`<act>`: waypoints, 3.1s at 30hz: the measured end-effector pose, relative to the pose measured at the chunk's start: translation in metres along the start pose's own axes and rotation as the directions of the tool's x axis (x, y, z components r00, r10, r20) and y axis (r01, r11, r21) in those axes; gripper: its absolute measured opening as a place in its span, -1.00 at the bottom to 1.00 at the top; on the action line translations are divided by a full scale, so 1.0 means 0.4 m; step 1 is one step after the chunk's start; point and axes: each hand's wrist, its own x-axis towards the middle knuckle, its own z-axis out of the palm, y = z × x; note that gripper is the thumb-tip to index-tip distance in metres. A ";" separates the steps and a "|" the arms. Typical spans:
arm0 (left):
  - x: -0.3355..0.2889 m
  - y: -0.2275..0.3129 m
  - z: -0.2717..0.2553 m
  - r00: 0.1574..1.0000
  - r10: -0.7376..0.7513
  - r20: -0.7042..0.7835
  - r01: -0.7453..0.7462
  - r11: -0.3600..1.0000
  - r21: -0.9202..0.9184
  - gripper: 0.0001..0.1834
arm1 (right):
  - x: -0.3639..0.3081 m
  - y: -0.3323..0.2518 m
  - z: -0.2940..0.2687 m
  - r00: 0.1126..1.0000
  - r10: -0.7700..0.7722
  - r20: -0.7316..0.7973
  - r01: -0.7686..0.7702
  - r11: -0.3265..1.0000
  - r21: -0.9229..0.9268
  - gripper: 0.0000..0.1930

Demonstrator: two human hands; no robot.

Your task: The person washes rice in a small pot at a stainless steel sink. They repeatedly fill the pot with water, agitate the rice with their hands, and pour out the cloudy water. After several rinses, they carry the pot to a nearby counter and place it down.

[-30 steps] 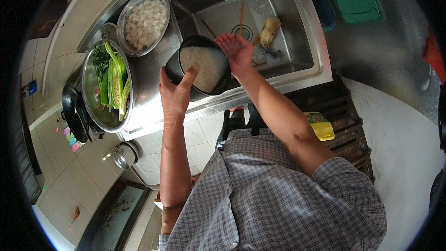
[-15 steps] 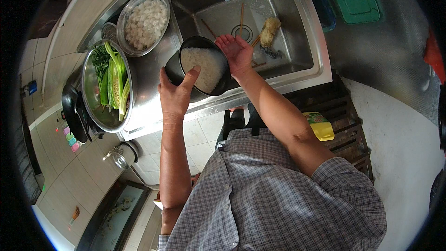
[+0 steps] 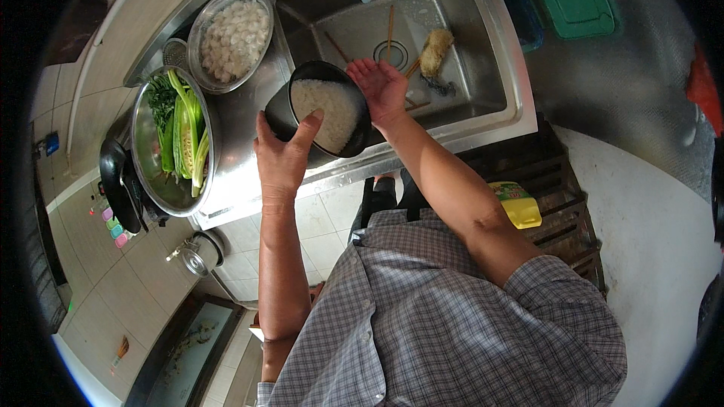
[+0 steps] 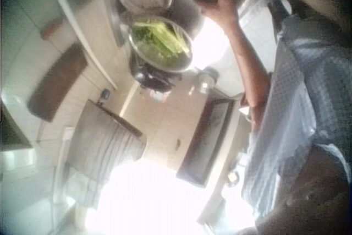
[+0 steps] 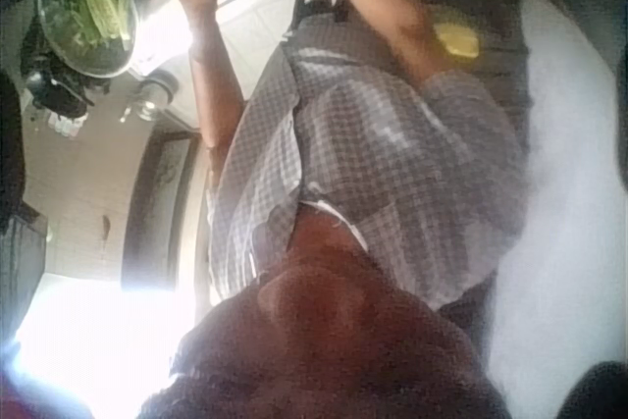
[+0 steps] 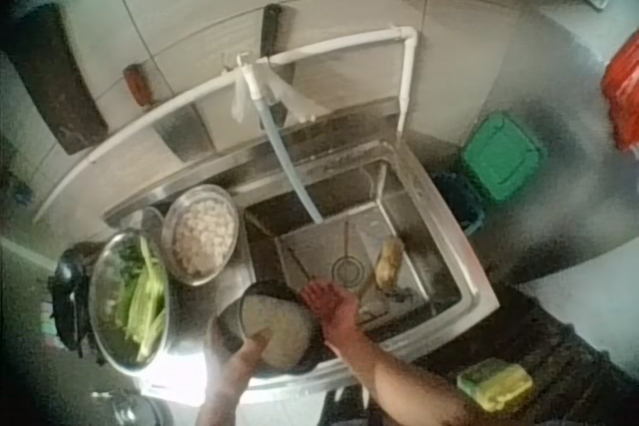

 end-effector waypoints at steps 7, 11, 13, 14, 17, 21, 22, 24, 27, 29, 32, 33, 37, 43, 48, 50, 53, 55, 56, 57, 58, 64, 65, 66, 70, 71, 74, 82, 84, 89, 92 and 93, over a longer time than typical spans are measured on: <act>-0.002 -0.007 0.003 0.996 0.027 -0.090 -0.018 0.995 0.098 0.28 | 0.002 0.002 -0.002 0.997 0.024 0.078 -0.026 0.999 0.029 -0.63; -0.001 -0.009 -0.001 0.996 0.022 -0.081 -0.015 0.996 0.088 0.26 | -0.005 0.004 0.009 0.999 0.020 0.035 -0.021 1.000 0.022 -0.64; -0.003 -0.001 -0.001 0.994 0.034 -0.101 -0.022 0.993 0.116 0.22 | -0.008 0.004 0.013 1.000 0.021 0.021 -0.021 1.000 0.021 -0.64; -0.005 0.005 -0.001 0.993 0.036 -0.111 -0.020 0.991 0.136 0.19 | -0.009 0.004 0.014 1.000 0.019 0.019 -0.019 1.000 0.017 -0.64; -0.019 0.026 -0.003 0.997 0.031 -0.072 -0.025 0.996 0.081 0.12 | -0.013 0.003 0.016 0.999 0.022 0.037 -0.023 1.000 0.021 -0.64; -0.025 0.039 -0.002 0.995 0.043 -0.090 -0.036 0.996 0.078 0.07 | -0.014 0.004 0.016 1.000 0.018 0.003 -0.018 1.000 0.004 -0.65; -0.024 0.037 -0.002 0.995 0.040 -0.094 -0.033 0.996 0.083 0.07 | -0.013 0.004 0.015 0.999 0.020 0.026 -0.020 1.000 0.002 -0.65; -0.022 0.028 -0.002 0.994 0.036 -0.104 -0.026 0.995 0.093 0.09 | -0.012 0.005 0.013 1.000 0.025 0.002 -0.025 1.000 0.004 -0.65; -0.013 0.011 -0.003 0.997 0.013 -0.081 -0.006 0.995 0.097 0.17 | -0.007 0.008 0.010 0.999 0.033 -0.017 -0.033 0.999 0.014 -0.66; -0.010 0.000 -0.005 0.995 0.033 -0.091 -0.023 0.993 0.115 0.24 | -0.004 0.011 0.009 0.999 0.020 0.028 -0.020 1.000 -0.005 -0.64; -0.008 -0.007 -0.008 0.996 0.020 -0.081 -0.010 0.993 0.121 0.31 | -0.003 0.013 0.009 1.000 0.013 0.021 -0.013 1.000 -0.015 -0.62; -0.007 -0.008 -0.009 0.997 0.013 -0.073 -0.004 0.993 0.117 0.33 | -0.004 0.014 0.009 1.000 0.013 -0.014 -0.014 1.000 -0.016 -0.62; -0.006 -0.004 -0.011 0.996 0.017 -0.090 -0.003 0.988 0.157 0.29 | -0.008 0.015 0.011 0.999 0.023 0.042 -0.023 1.000 0.001 -0.66; -0.012 0.005 -0.014 0.995 0.038 -0.097 -0.024 0.989 0.143 0.23 | -0.007 0.023 0.019 1.000 0.018 0.020 -0.018 1.000 -0.002 -0.64; -0.006 0.001 -0.020 0.994 0.039 -0.099 -0.024 0.988 0.151 0.28 | 0.003 0.030 0.015 1.000 0.023 -0.013 -0.023 1.000 0.006 -0.63; -0.005 -0.004 -0.021 0.994 0.038 -0.106 -0.020 0.986 0.165 0.31 | 0.007 0.033 0.011 0.999 0.034 0.026 -0.034 0.999 0.022 -0.63; 0.004 -0.019 -0.023 0.995 0.059 -0.086 -0.046 0.987 0.151 0.26 | 0.005 0.032 0.009 0.994 0.041 0.105 -0.043 0.999 0.012 -0.64; 0.021 -0.038 -0.017 0.998 0.035 -0.051 -0.034 0.999 0.009 0.17 | 0.006 0.017 0.017 0.996 0.030 0.086 -0.030 1.000 -0.009 -0.65; 0.028 -0.053 -0.009 1.000 0.002 -0.020 -0.005 0.993 -0.120 0.11 | 0.003 0.005 0.021 0.999 0.016 0.030 -0.015 1.000 -0.020 -0.66; 0.035 -0.072 -0.002 0.999 -0.031 0.015 0.034 0.969 -0.244 0.06 | 0.003 -0.012 0.028 1.000 -0.001 -0.026 0.000 0.999 -0.034 -0.67; 0.039 -0.094 0.006 0.992 -0.116 0.048 0.125 0.949 -0.289 -0.12 | 0.011 -0.036 0.040 1.000 0.021 -0.014 -0.021 0.999 -0.040 -0.67; 0.121 -0.226 0.176 0.868 -0.289 0.403 0.496 0.525 -0.692 -0.52 | 0.077 -0.245 0.132 0.987 -0.010 -0.162 -0.095 0.774 -0.626 -0.62; 0.134 -0.234 0.203 0.833 -0.334 0.442 0.553 0.479 -0.682 -0.50 | 0.083 -0.276 0.159 0.988 -0.063 -0.139 -0.073 0.603 -0.794 -0.55; 0.140 -0.238 0.227 0.838 -0.284 0.466 0.545 0.397 -0.738 -0.42 | 0.093 -0.308 0.199 0.990 -0.124 -0.073 -0.030 0.318 -0.948 -0.53; 0.194 -0.212 0.268 0.868 -0.155 0.472 0.493 0.384 -0.781 -0.35 | 0.139 -0.330 0.458 0.827 -0.343 0.445 0.408 -0.178 -0.895 -0.41; 0.214 -0.201 0.272 0.862 -0.185 0.471 0.504 0.405 -0.763 -0.35 | 0.134 -0.338 0.535 0.739 -0.271 0.617 0.553 -0.279 -0.785 -0.44; 0.275 -0.172 0.293 0.862 -0.318 0.394 0.503 0.445 -0.741 -0.37 | 0.122 -0.301 0.758 0.440 -0.148 0.886 0.754 -0.475 -0.454 -0.51; 0.390 -0.087 0.349 0.884 -0.287 0.369 0.467 0.547 -0.695 -0.21 | 0.159 -0.210 1.062 0.545 -0.003 0.839 0.524 -0.780 -0.343 -0.58; 0.404 -0.068 0.360 0.880 -0.270 0.392 0.476 0.520 -0.710 -0.20 | 0.186 -0.215 1.064 0.469 0.001 0.883 0.495 -0.829 -0.262 -0.63; 0.419 -0.059 0.376 0.863 -0.242 0.442 0.503 0.474 -0.723 -0.19 | 0.254 -0.312 1.076 0.482 0.175 0.858 0.685 -0.687 -0.245 -0.72; 0.422 -0.063 0.379 0.861 -0.238 0.449 0.508 0.440 -0.741 -0.26 | 0.274 -0.340 1.082 0.501 0.189 0.845 0.739 -0.602 -0.303 -0.74; 0.422 -0.063 0.379 0.860 -0.249 0.446 0.511 0.439 -0.739 -0.28 | 0.276 -0.354 1.091 0.578 0.208 0.789 0.741 -0.538 -0.401 -0.73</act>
